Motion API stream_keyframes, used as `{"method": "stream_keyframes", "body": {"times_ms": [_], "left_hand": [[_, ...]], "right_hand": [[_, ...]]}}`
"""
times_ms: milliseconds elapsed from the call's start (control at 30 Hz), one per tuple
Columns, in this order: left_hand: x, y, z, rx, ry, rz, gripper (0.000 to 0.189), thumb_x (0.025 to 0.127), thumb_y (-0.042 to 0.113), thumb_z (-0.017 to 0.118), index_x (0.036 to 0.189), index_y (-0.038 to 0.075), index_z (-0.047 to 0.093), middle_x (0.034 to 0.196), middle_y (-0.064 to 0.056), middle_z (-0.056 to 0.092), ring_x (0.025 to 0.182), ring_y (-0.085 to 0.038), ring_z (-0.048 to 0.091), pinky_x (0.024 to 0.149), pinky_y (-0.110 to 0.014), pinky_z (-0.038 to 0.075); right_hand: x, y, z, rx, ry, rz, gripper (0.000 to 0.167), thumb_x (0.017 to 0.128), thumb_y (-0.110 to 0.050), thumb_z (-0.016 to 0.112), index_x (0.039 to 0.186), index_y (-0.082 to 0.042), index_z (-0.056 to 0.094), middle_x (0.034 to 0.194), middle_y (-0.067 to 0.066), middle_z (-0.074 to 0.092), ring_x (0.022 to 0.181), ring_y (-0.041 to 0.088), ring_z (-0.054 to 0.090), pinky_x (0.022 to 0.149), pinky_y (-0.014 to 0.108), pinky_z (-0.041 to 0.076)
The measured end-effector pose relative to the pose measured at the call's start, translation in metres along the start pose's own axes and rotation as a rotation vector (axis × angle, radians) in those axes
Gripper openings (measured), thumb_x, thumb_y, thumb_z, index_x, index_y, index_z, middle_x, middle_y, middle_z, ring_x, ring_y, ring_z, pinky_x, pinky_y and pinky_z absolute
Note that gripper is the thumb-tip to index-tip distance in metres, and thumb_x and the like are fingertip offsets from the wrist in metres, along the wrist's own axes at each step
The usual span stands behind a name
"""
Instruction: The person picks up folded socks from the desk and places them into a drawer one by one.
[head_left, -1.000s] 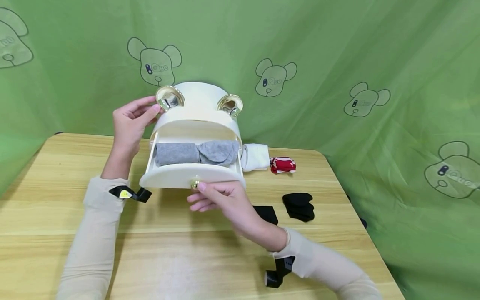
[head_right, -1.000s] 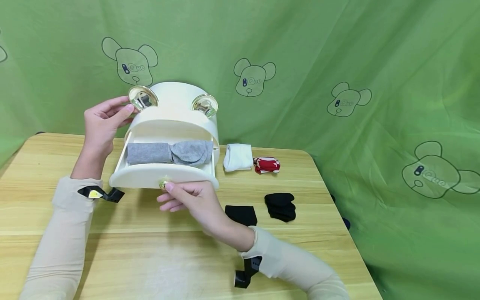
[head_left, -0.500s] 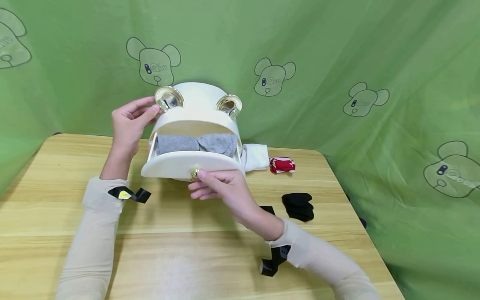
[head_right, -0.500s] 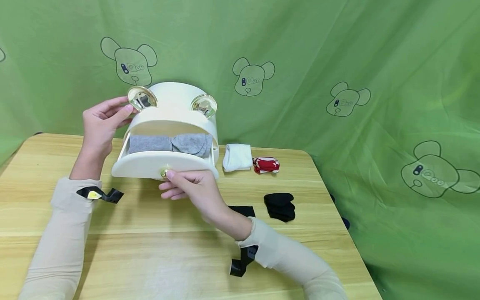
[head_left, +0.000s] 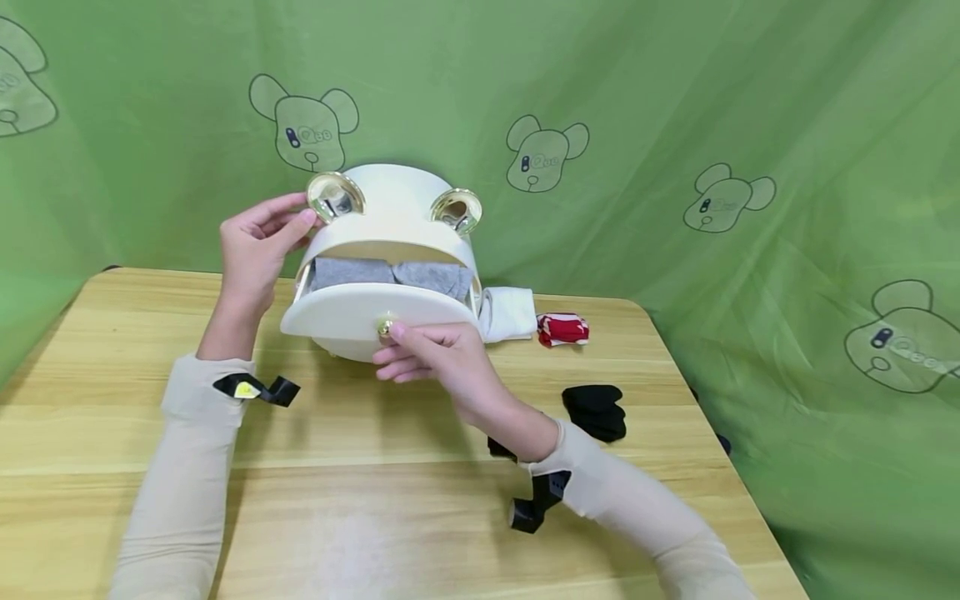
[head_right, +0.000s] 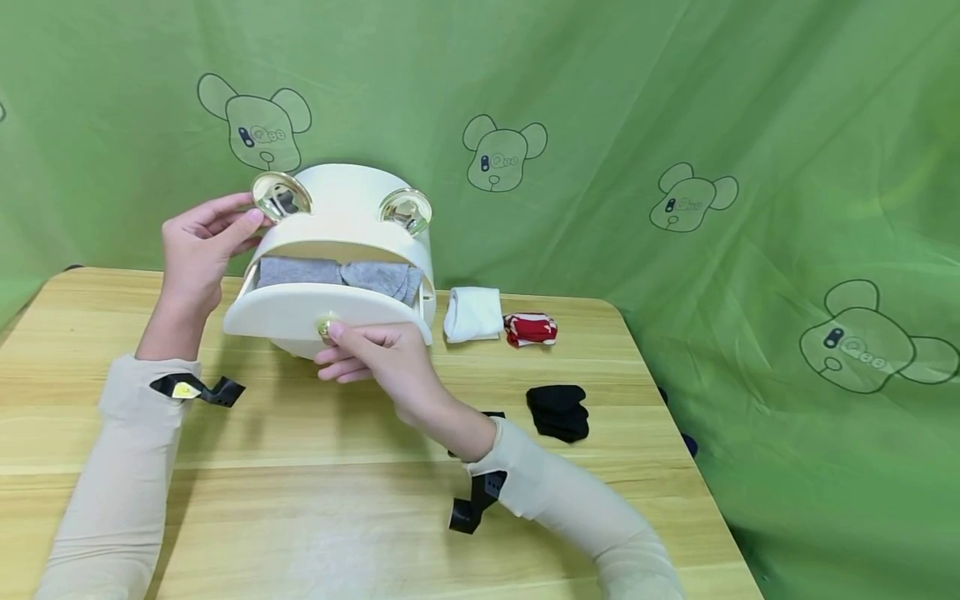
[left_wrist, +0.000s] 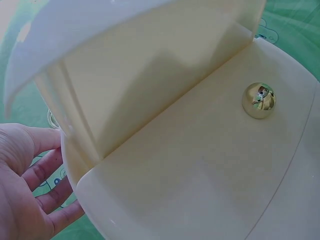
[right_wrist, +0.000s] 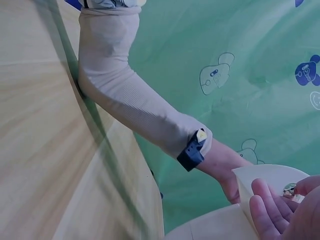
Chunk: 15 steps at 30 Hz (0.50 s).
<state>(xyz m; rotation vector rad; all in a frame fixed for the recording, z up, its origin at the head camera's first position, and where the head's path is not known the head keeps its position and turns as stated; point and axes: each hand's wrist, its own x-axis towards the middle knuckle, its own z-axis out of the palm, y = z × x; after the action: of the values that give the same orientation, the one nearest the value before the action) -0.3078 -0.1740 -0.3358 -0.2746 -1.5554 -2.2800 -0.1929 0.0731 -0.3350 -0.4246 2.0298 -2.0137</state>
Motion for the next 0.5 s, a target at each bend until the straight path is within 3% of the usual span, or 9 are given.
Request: {"method": "stream_keyframes", "body": {"times_ms": [500], "left_hand": [[0.001, 0.001, 0.0, -0.013, -0.007, -0.008, 0.023, 0.086, 0.003, 0.081, 0.109, 0.006, 0.077, 0.088, -0.001, 0.08, 0.08, -0.013, 0.075, 0.075, -0.022, 0.067]], "right_hand": [[0.032, -0.007, -0.015, -0.01, 0.015, 0.059, 0.033, 0.102, -0.019, 0.063, 0.113, 0.011, 0.071, 0.094, 0.016, 0.079, 0.076, 0.016, 0.078, 0.092, 0.056, 0.062]]}}
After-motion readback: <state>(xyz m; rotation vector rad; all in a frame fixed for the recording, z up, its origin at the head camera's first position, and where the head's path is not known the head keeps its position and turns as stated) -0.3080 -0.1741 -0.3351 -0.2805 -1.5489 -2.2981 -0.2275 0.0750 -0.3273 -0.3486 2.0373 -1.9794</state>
